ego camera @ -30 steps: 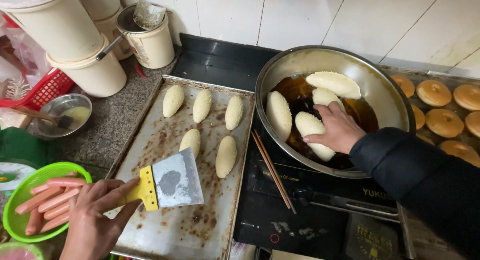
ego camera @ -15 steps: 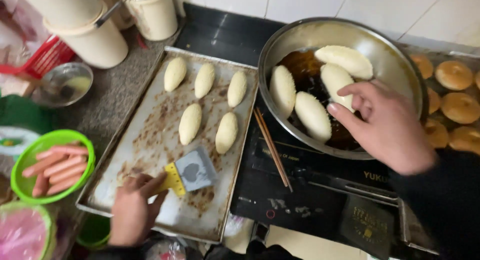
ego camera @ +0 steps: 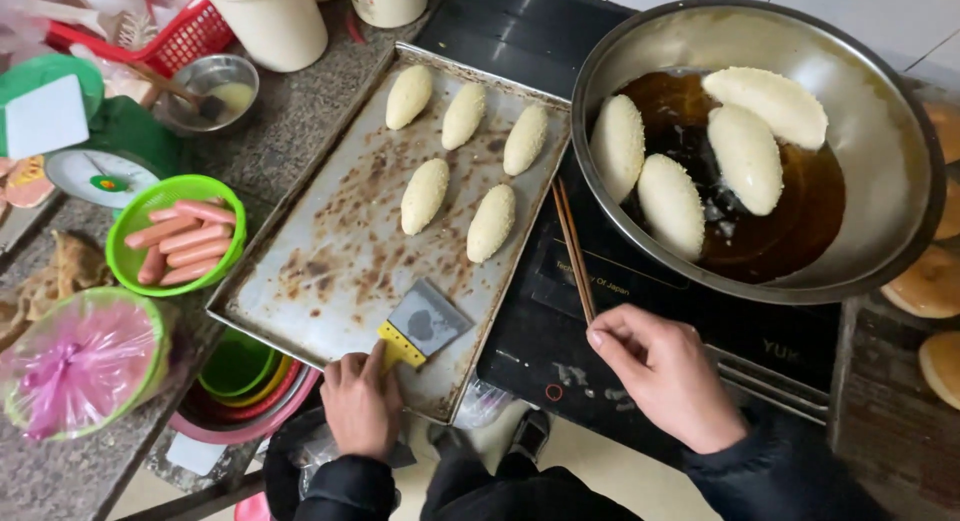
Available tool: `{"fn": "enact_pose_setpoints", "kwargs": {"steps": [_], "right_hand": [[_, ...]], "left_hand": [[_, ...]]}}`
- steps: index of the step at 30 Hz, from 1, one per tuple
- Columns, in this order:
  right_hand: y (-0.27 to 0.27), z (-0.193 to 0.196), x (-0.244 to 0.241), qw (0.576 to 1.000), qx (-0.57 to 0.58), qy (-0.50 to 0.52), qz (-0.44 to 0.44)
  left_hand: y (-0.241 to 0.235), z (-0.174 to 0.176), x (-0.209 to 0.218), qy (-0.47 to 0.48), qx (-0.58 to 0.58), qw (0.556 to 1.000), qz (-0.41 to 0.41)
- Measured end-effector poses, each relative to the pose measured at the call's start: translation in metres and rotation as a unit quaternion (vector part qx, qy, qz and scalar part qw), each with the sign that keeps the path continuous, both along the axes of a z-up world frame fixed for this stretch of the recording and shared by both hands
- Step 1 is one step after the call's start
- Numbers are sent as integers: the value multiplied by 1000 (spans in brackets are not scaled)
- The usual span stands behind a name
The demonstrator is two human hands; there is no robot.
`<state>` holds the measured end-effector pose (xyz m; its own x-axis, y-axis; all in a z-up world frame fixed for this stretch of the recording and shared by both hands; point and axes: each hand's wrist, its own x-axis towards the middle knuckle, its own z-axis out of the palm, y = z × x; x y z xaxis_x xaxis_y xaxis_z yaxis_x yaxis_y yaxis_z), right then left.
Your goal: The person uses chopsticks to turn and remove ring-shaped doughnuts from hot oil, placing them on a tray. Then the person places elongated sesame-topped dough pieces into the same oil and turns them with chopsticks as they fry.
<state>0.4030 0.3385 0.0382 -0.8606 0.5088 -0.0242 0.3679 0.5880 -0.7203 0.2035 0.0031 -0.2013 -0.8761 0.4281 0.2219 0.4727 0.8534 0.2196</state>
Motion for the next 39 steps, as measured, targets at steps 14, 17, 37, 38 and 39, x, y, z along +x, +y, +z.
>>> {"fn": "enact_pose_setpoints", "kwargs": {"steps": [14,17,37,38,39], "right_hand": [[-18,-31,50,966,-99,-113,-208],[-27,-33,63,958,-92,-106,-249],[-28,60,34,994,70,24,-84],[-30,72,24,991,110,69,-42],[-30,89,15,991,110,73,-33]], "left_hand": [[34,1,-2,3,-17,997,-75],[104,57,11,-16,172,925,-337],[175,213,31,216,192,836,-467],[161,241,34,215,247,841,-430],[159,270,43,221,244,844,-423]]}}
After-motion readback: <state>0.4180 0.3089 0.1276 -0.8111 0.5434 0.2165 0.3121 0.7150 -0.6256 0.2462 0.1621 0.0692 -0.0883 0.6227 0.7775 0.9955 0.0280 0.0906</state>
